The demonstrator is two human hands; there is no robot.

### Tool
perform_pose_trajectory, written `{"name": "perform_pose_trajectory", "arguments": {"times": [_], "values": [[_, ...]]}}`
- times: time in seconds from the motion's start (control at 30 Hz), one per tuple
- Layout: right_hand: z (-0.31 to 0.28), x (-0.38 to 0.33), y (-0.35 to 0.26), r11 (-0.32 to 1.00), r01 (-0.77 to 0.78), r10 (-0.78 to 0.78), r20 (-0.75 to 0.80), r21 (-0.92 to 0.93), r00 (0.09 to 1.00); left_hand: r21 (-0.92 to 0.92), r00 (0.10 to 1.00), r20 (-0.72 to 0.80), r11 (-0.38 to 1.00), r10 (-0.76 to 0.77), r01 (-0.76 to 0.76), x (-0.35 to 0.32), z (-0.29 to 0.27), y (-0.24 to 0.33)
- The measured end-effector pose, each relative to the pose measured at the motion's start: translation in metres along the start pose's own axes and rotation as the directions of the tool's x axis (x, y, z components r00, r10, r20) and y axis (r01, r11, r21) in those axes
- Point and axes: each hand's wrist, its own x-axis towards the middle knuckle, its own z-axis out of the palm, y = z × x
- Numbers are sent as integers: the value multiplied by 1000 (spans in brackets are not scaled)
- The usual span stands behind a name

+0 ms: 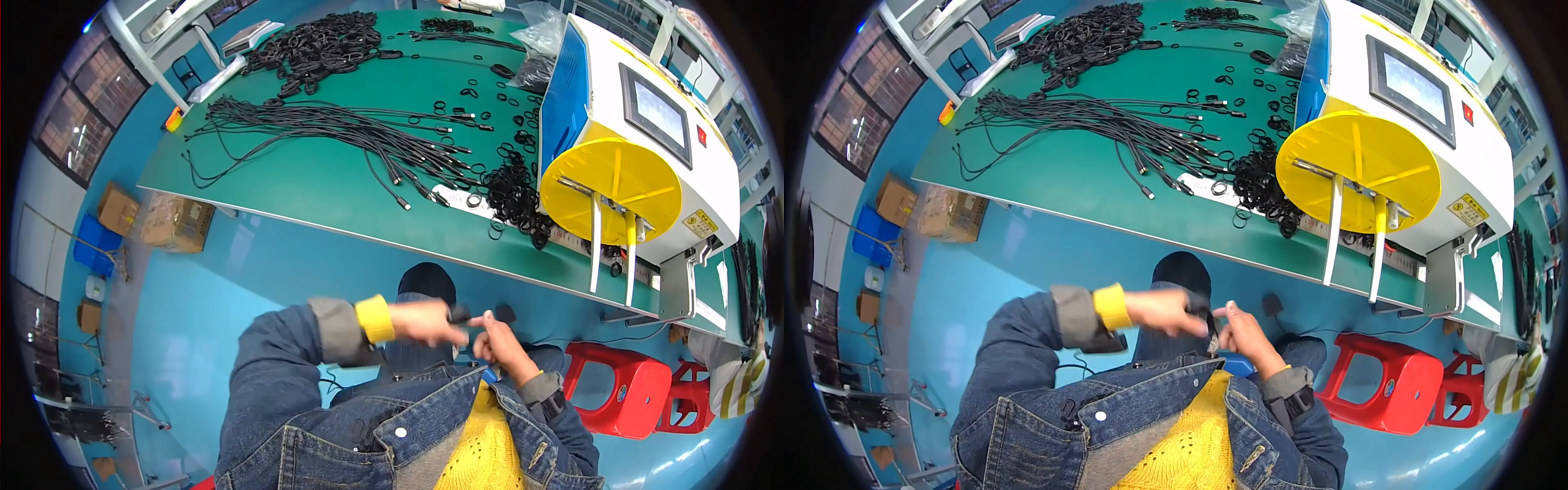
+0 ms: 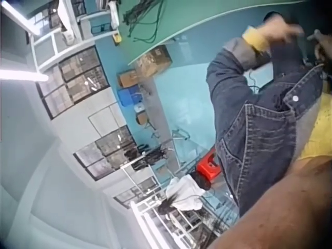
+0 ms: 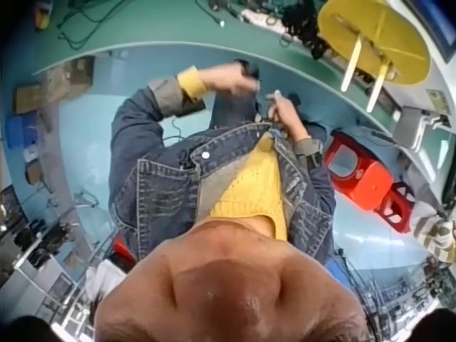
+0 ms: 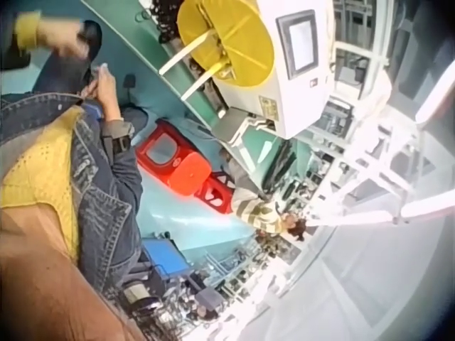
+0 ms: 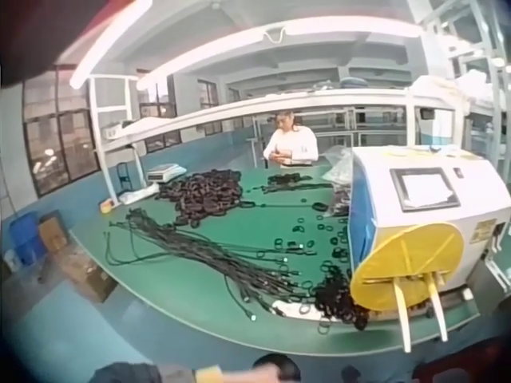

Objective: The person picks up a cable, winds it around the spindles of a machine, and removes the coiled cable. They then pick up a tie, wrap it around the coiled cable by hand, and place the finished bundle onto the table.

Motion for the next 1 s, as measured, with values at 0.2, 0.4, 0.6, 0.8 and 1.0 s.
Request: {"name": "perform_pose_trajectory", "arguments": {"times": [0.2,0.4,0.6,0.8,1.0], "values": [[-6,-16,0,996,-84,85,65,-6,994,-337,621,-697,601,359,-725,-45,-286,65],[-10,-19,3,997,-76,76,3,-3,997,696,469,-694,674,546,247,-7,-320,32],[-10,-26,0,996,-91,91,4,15,996,788,557,-607,520,567,330,33,-276,27],[-11,-34,12,997,-82,82,-24,13,996,810,537,-579,504,613,299,11,-281,32],[-12,-49,3,994,104,-105,-200,-14,974,849,58,-501,504,863,-159,-35,-226,90]]}}
